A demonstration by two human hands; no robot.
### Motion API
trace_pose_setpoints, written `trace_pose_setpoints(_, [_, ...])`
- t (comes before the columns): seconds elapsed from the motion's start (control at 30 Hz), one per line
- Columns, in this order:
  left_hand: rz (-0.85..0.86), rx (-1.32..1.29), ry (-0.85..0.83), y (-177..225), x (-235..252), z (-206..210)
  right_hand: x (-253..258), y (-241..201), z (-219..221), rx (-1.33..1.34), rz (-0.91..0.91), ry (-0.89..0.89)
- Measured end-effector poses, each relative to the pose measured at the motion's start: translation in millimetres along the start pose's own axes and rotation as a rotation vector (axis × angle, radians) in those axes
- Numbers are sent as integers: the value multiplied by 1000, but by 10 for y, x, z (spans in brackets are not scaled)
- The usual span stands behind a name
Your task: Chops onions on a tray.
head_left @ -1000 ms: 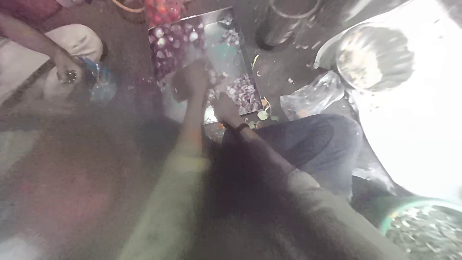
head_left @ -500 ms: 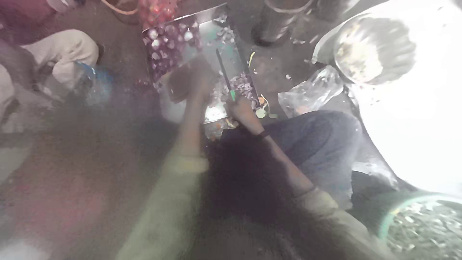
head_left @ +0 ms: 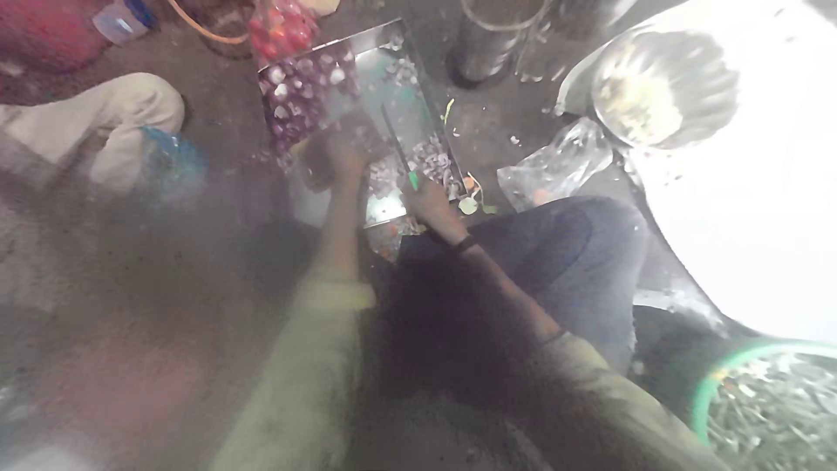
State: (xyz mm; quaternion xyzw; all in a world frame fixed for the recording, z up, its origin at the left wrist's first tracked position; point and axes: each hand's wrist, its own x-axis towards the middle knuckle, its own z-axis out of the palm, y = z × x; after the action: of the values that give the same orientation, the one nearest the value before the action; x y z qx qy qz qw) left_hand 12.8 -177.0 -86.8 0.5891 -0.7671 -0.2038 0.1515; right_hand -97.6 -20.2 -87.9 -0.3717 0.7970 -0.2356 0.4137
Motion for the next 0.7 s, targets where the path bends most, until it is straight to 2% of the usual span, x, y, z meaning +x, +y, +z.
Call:
trace_pose_setpoints(0.07, [0, 19, 52, -57, 19, 34, -51, -42, 38, -51, 36, -50])
trace_pose_setpoints(0.17, [-3, 10, 83, -77, -16, 11, -272, 30, 155, -24, -26, -43])
trace_pose_setpoints(0.27, [-7, 41, 26, -34, -75, -153, -296, 155, 251, 19, -62, -42])
trace_pose_setpoints(0.43, [-135, 118, -10, 48, -155, -361, -266, 127, 259, -20, -81, -45])
trace_pose_setpoints(0.53, [-187, 123, 9, -1, -116, -289, -281, 90, 237, -49, -76, -59])
trace_pose_setpoints(0.6, [-161, 139, 71, -125, -57, -148, -269, 87, 254, -48, -67, -55])
trace_pose_setpoints(0.7, [-133, 148, 66, -145, -28, -87, -286, 49, 222, -67, -81, -44])
